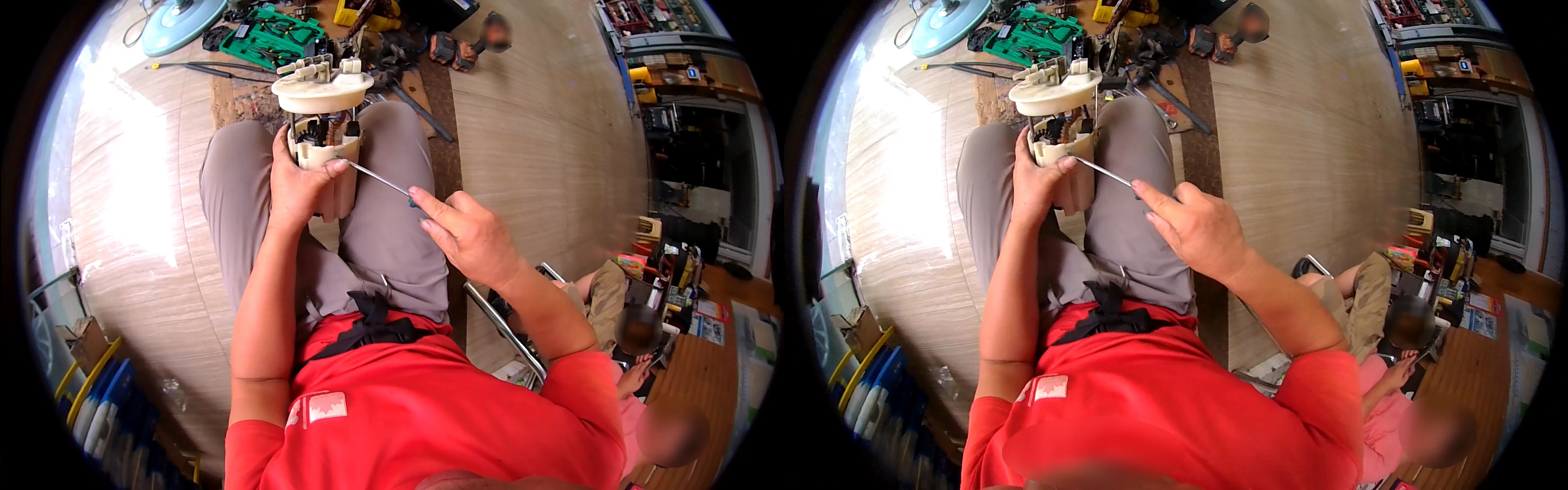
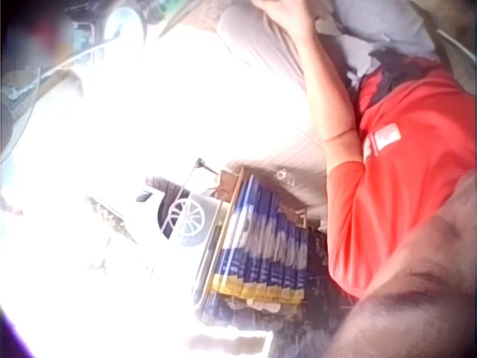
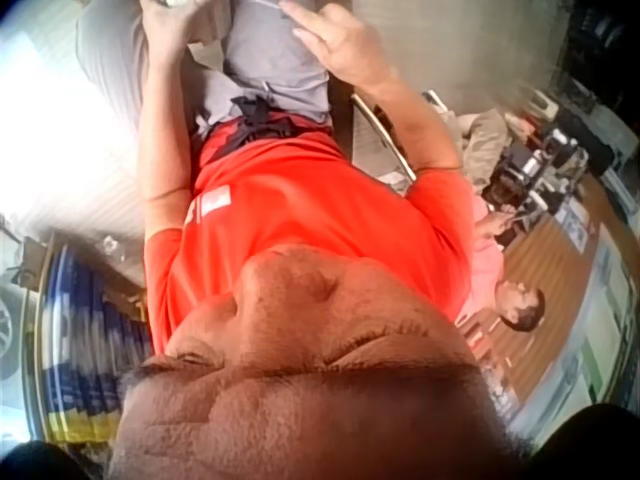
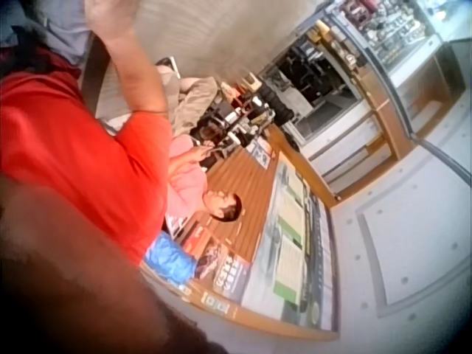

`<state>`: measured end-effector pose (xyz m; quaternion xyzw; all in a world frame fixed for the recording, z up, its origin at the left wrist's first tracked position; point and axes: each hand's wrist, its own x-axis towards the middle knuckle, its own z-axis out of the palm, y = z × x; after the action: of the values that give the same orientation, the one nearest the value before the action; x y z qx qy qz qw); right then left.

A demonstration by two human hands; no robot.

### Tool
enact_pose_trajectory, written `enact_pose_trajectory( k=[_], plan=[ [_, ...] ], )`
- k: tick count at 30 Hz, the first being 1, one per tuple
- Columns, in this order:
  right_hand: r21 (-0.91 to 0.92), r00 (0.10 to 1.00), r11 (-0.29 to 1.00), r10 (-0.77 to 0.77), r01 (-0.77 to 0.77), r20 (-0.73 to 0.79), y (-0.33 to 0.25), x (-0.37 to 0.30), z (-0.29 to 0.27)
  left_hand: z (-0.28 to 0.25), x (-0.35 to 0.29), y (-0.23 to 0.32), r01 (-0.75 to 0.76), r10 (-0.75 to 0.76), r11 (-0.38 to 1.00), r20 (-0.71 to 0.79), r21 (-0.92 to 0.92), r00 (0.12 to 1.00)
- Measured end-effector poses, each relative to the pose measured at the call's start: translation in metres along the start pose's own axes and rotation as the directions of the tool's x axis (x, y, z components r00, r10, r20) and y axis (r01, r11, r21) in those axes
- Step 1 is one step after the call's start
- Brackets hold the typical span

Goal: The person uses a screwdriver to pry open and disassemble components of a fuel pump assembly held in their lap, then uses their hands to detach wires and internal parts.

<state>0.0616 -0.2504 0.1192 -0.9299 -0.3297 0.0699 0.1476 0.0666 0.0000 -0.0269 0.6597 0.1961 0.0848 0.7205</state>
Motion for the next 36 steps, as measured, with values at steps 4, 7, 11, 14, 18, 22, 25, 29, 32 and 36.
enact_pose_trajectory(
  k=[4,7,11,14,18,22,25,29,32,36],
  plan=[
    [-0.147,0.997,0.986,-0.078,0.078,0.003,-0.006,0.002,-0.009,0.001,-0.002,0.002,-0.01,0.01,1.0,0.004,-0.023,1.0],
    [-0.216,0.991,0.969,-0.129,0.122,-0.02,-0.005,-0.002,-0.01,0.0,-0.002,-0.003,-0.054,0.054,0.998,0.0,0.026,0.999],
    [-0.185,0.989,0.976,-0.131,0.117,-0.064,-0.004,-0.003,-0.01,0.001,-0.004,0.003,-0.028,0.028,0.999,0.0,-0.028,1.0],
    [-0.171,0.99,0.979,-0.125,0.112,-0.07,-0.003,-0.002,-0.01,-0.001,-0.004,0.006,-0.017,0.017,1.0,0.021,-0.012,1.0],
    [-0.155,0.995,0.984,-0.091,0.085,-0.038,0.001,-0.003,-0.01,-0.002,-0.001,0.012,-0.025,0.021,0.993,0.031,0.115,0.999],
    [-0.107,0.998,0.992,-0.069,0.068,-0.008,0.009,-0.006,-0.007,-0.003,0.002,0.006,-0.07,0.061,0.989,0.071,0.129,0.996],
    [-0.083,0.998,0.995,-0.062,0.061,-0.013,0.014,-0.009,-0.003,-0.002,0.0,0.005,-0.12,0.106,0.973,0.083,0.195,0.991],
    [-0.039,0.998,0.998,-0.059,0.058,-0.031,0.015,-0.008,0.002,-0.001,0.0,0.006,-0.095,0.075,0.961,0.083,0.258,0.994],
    [0.001,0.997,0.998,-0.066,0.066,-0.048,0.016,-0.008,0.008,0.0,0.002,-0.002,-0.092,0.082,0.985,0.071,0.148,0.994],
    [-0.021,0.997,0.997,-0.07,0.069,-0.041,0.018,-0.009,0.007,0.003,0.001,-0.004,-0.091,0.084,0.99,0.058,0.112,0.995]
  ],
)
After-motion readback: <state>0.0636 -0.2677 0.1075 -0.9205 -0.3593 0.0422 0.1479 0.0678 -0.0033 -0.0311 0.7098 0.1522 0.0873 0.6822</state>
